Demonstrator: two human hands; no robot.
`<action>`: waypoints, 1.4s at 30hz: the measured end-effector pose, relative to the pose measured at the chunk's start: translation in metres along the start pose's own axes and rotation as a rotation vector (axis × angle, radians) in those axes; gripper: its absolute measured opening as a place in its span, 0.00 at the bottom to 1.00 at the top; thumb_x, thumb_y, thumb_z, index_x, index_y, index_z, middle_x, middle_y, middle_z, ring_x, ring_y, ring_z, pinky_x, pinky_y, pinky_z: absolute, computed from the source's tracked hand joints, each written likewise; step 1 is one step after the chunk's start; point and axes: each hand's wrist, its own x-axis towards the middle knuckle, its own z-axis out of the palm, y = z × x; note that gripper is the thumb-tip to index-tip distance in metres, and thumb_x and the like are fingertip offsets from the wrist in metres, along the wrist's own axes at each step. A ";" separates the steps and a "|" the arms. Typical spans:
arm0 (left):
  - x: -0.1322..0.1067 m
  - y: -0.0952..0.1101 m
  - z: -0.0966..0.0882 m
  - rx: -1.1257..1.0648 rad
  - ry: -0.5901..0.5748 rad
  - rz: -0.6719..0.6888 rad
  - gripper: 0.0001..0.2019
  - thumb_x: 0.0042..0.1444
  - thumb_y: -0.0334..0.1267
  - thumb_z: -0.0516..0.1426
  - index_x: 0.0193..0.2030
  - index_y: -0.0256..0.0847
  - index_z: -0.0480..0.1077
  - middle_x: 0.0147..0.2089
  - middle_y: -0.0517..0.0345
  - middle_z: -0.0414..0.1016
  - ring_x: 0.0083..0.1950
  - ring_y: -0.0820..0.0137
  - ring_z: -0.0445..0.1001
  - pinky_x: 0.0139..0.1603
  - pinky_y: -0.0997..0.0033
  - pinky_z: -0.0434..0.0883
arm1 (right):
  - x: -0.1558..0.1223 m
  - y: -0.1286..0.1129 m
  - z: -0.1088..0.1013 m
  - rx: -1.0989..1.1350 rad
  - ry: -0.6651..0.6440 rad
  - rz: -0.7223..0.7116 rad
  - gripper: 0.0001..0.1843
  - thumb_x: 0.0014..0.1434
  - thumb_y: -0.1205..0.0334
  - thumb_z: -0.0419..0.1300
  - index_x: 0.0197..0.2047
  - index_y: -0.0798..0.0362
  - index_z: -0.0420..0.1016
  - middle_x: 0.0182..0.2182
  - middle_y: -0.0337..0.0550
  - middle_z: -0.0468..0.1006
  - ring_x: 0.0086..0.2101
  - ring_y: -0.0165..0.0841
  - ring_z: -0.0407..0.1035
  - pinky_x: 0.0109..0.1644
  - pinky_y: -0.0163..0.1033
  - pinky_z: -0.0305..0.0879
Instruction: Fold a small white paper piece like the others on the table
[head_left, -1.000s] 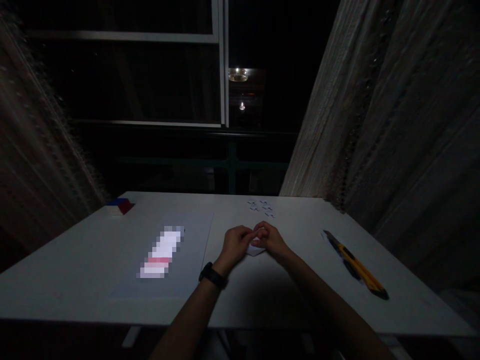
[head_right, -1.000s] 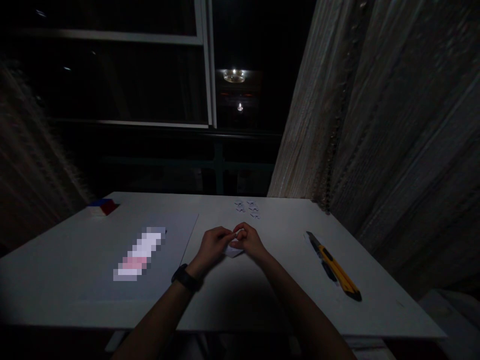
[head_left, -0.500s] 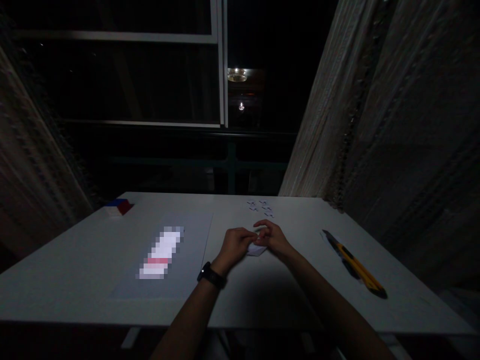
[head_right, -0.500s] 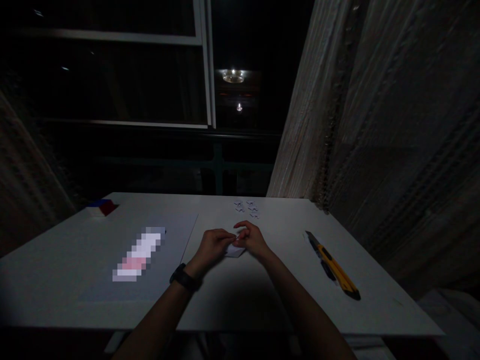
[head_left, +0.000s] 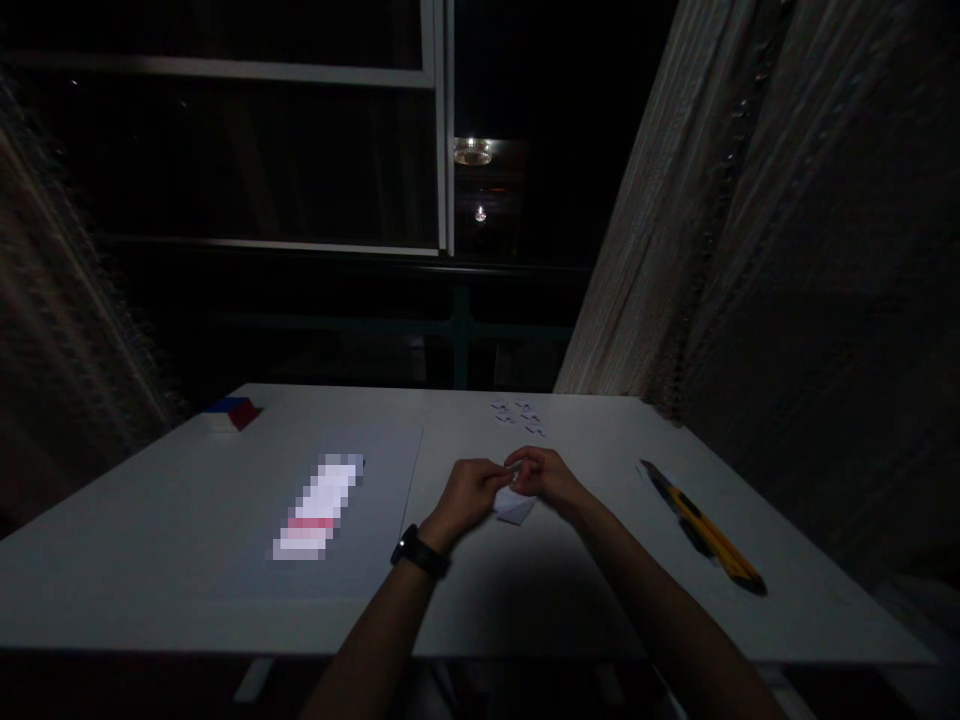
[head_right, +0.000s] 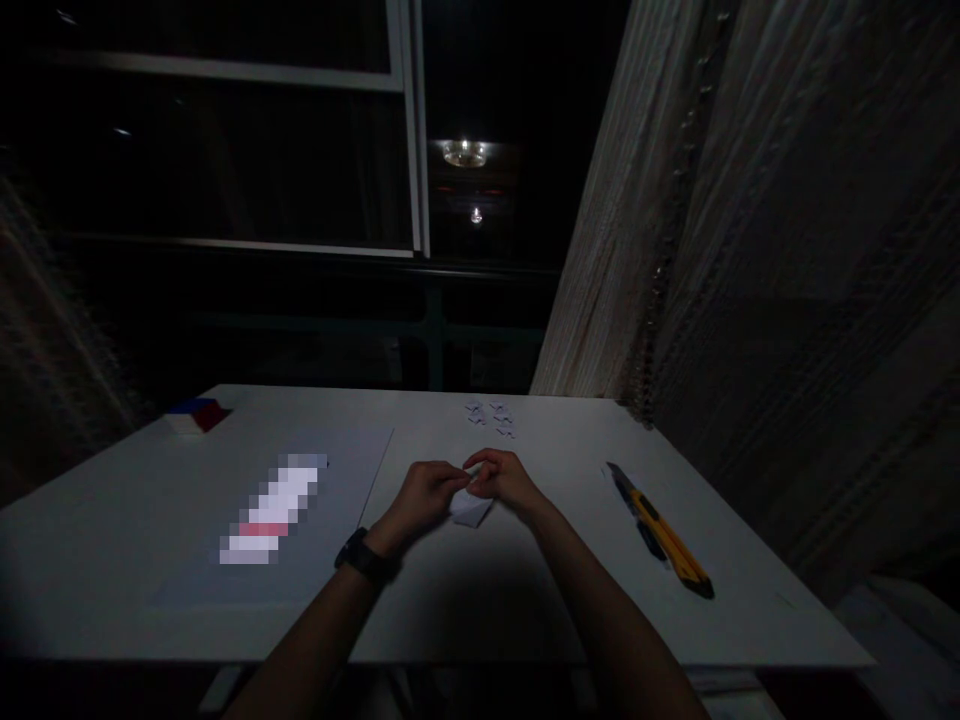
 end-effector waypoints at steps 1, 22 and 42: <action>0.000 0.000 0.000 -0.008 -0.003 -0.005 0.09 0.52 0.36 0.53 0.32 0.40 0.76 0.32 0.56 0.77 0.34 0.71 0.73 0.36 0.75 0.64 | 0.000 0.001 0.000 0.005 0.009 0.003 0.17 0.29 0.70 0.66 0.29 0.56 0.72 0.12 0.28 0.64 0.15 0.22 0.57 0.22 0.30 0.55; -0.002 0.006 0.000 -0.026 -0.012 0.018 0.10 0.52 0.36 0.52 0.32 0.40 0.75 0.31 0.57 0.76 0.31 0.73 0.71 0.34 0.75 0.63 | 0.000 0.005 0.001 -0.157 -0.064 -0.008 0.22 0.29 0.71 0.66 0.33 0.53 0.69 0.14 0.25 0.62 0.16 0.21 0.54 0.20 0.27 0.50; -0.004 0.007 0.001 0.196 0.060 0.206 0.11 0.54 0.32 0.52 0.40 0.44 0.73 0.32 0.58 0.75 0.33 0.74 0.71 0.36 0.75 0.65 | 0.006 0.013 0.007 0.045 -0.122 -0.002 0.26 0.28 0.70 0.68 0.36 0.54 0.69 0.22 0.33 0.74 0.23 0.28 0.67 0.27 0.33 0.61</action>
